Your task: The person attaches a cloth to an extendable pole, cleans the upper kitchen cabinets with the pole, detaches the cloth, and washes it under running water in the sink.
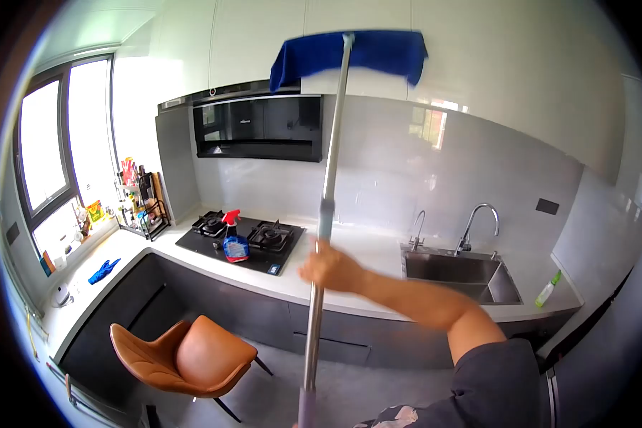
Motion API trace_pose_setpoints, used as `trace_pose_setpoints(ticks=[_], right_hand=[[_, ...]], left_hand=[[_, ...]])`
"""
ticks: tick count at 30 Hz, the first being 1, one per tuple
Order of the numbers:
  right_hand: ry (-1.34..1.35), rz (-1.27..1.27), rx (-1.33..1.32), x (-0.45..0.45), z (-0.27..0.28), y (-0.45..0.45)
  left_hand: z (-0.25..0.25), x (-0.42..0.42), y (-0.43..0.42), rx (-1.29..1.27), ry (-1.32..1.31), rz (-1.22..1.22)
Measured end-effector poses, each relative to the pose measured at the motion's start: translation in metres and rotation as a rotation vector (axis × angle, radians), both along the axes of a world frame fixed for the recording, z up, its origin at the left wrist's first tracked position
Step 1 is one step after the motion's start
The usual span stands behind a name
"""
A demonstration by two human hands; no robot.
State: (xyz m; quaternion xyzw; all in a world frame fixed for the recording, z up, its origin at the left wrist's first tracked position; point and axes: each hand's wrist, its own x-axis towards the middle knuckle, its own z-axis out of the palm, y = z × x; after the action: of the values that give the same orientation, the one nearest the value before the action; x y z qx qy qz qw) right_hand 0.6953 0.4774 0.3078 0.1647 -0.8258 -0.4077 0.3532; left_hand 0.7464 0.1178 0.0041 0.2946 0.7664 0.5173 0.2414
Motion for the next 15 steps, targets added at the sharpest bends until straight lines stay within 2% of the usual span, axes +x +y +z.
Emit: trace_pose_setpoints(ticks=[1, 2, 3, 4, 5, 6, 7, 8, 10, 12, 13, 14, 15], right_hand=[[0.098, -0.023, 0.072, -0.011, 0.031, 0.018], [0.141, -0.015, 0.104, -0.018, 0.07, 0.039], [0.21, -0.124, 0.331, -0.022, 0.117, 0.061], [0.344, -0.126, 0.285, -0.027, 0.162, 0.074], [0.287, -0.198, 0.062, -0.017, 0.207, 0.075], [0.266, -0.323, -0.359, 0.002, 0.25, 0.052], [0.527, -0.253, -0.057, 0.003, 0.299, 0.09], [0.579, -0.306, -0.074, 0.005, 0.316, 0.095], [0.622, -0.363, -0.104, 0.008, 0.312, 0.102], [0.605, -0.312, 0.088, 0.007, 0.276, 0.11], [0.515, -0.312, 0.076, 0.008, 0.25, 0.103], [0.428, -0.314, 0.056, 0.009, 0.213, 0.09], [0.309, -0.323, 0.03, 0.018, 0.176, 0.068]], left_hand=[[0.023, -0.012, 0.024, 0.04, 0.033, -0.027], [0.054, -0.028, 0.054, 0.184, 0.157, -0.021], [0.086, -0.039, 0.083, 0.27, 0.153, -0.02], [0.126, -0.051, 0.107, 0.288, 0.14, -0.105], [0.187, -0.052, 0.125, 0.284, -0.02, -0.135], [0.224, -0.059, 0.146, 0.359, 0.045, -0.208], [0.29, -0.064, 0.177, 0.334, 0.028, -0.251], [0.311, -0.063, 0.19, 0.373, 0.013, -0.27], [0.305, -0.06, 0.201, 0.398, -0.011, -0.287], [0.263, -0.054, 0.197, 0.353, 0.143, -0.181], [0.246, -0.047, 0.178, 0.23, 0.021, -0.165], [0.19, -0.049, 0.167, 0.254, 0.101, -0.147], [0.167, -0.037, 0.136, 0.199, 0.144, -0.103]])
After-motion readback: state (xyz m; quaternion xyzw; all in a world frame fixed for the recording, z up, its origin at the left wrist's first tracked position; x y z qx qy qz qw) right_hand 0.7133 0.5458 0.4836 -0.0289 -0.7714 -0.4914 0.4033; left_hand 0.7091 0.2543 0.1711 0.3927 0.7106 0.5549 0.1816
